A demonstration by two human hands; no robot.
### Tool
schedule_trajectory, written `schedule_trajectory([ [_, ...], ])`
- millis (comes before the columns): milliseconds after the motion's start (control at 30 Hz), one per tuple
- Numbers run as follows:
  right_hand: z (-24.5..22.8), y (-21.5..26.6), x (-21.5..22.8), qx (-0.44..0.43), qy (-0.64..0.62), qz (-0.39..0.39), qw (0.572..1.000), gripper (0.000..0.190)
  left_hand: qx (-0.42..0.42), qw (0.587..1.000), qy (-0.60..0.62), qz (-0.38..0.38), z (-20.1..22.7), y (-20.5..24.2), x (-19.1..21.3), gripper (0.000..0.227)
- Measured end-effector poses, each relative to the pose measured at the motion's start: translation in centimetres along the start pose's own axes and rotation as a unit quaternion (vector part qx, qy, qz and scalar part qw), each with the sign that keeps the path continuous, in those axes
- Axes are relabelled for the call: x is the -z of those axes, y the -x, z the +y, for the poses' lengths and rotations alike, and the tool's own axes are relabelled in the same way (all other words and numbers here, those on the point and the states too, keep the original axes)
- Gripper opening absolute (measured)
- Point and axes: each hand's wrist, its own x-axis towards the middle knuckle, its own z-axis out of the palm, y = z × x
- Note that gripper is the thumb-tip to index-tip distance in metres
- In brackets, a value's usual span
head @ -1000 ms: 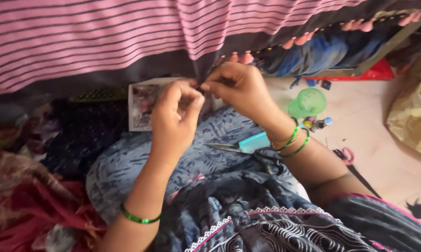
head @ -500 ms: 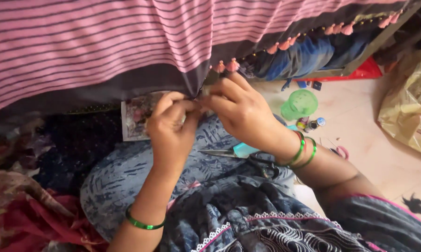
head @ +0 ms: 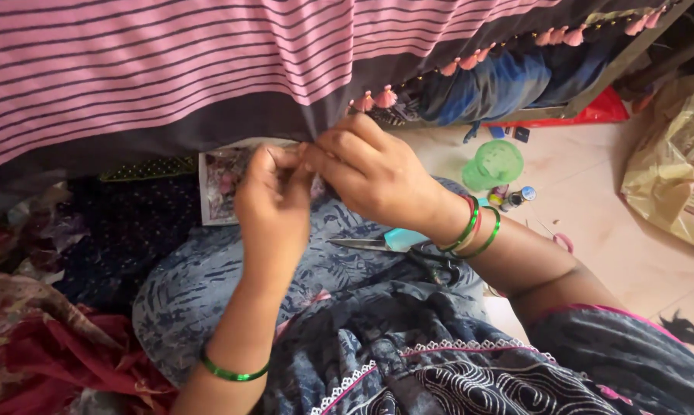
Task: Sewing small decorative pink tassels or ornaments onto the edge of a striped fabric border.
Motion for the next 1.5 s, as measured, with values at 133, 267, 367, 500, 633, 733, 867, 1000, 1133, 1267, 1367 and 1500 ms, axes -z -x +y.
schedule_trajectory([
  [133, 0.6, 0.1, -0.1, -0.048, -0.019, -0.004, 0.999, 0.030, -0.235, 0.919, -0.310, 0.055, 2.4, 0.4, -0.7, 0.009],
  [267, 1.4, 1.0, 0.2, -0.151, -0.193, 0.016, 0.969, 0.022, -0.032, 0.999, -0.018, -0.035, 0.8, 0.0, 0.2, 0.005],
  [367, 1.4, 0.6, 0.4, -0.158, -0.258, 0.018, 0.953, 0.019, 0.056, 0.985, 0.153, -0.064, -0.5, 0.0, 0.7, 0.004],
  [500, 1.3, -0.8, 0.8, -0.126, -0.159, 0.048, 0.978, 0.015, -0.238, 0.954, -0.183, -0.010, 1.3, 0.4, 1.3, 0.015],
  [633, 1.3, -0.9, -0.5, -0.108, -0.087, 0.074, 0.987, 0.014, -0.266, 0.934, -0.237, -0.009, 1.5, 0.2, 0.5, 0.018],
  [733, 1.1, -0.3, -0.7, -0.127, -0.106, 0.107, 0.980, 0.013, -0.238, 0.948, -0.209, -0.006, 1.0, -0.2, 0.4, 0.015],
  [867, 0.6, 1.8, -0.7, -0.328, -0.298, 0.021, 0.896, 0.010, -0.196, 0.969, -0.145, -0.039, 0.3, 0.4, 0.2, 0.014],
  [1000, 1.0, 2.6, -0.5, -0.399, -0.433, -0.017, 0.808, 0.006, -0.272, 0.933, -0.235, 0.015, 0.5, 0.5, 0.9, 0.019],
  [1133, 1.1, 2.8, -0.7, -0.375, -0.450, -0.030, 0.810, 0.005, -0.429, 0.766, -0.477, 0.040, 4.9, -1.1, 1.8, 0.036],
  [1267, 1.0, 2.4, -0.4, -0.369, -0.414, -0.006, 0.832, 0.005, -0.407, 0.802, -0.438, 0.022, 3.9, -1.0, 3.0, 0.024],
  [1367, 1.1, 1.9, 0.3, -0.314, -0.325, 0.010, 0.892, 0.008, -0.348, 0.878, -0.329, 0.012, 2.9, -0.6, 2.5, 0.018],
  [1500, 0.5, 0.9, 0.6, -0.210, -0.224, -0.003, 0.952, 0.015, -0.280, 0.933, -0.227, 0.006, 1.9, -0.8, 1.8, 0.015],
])
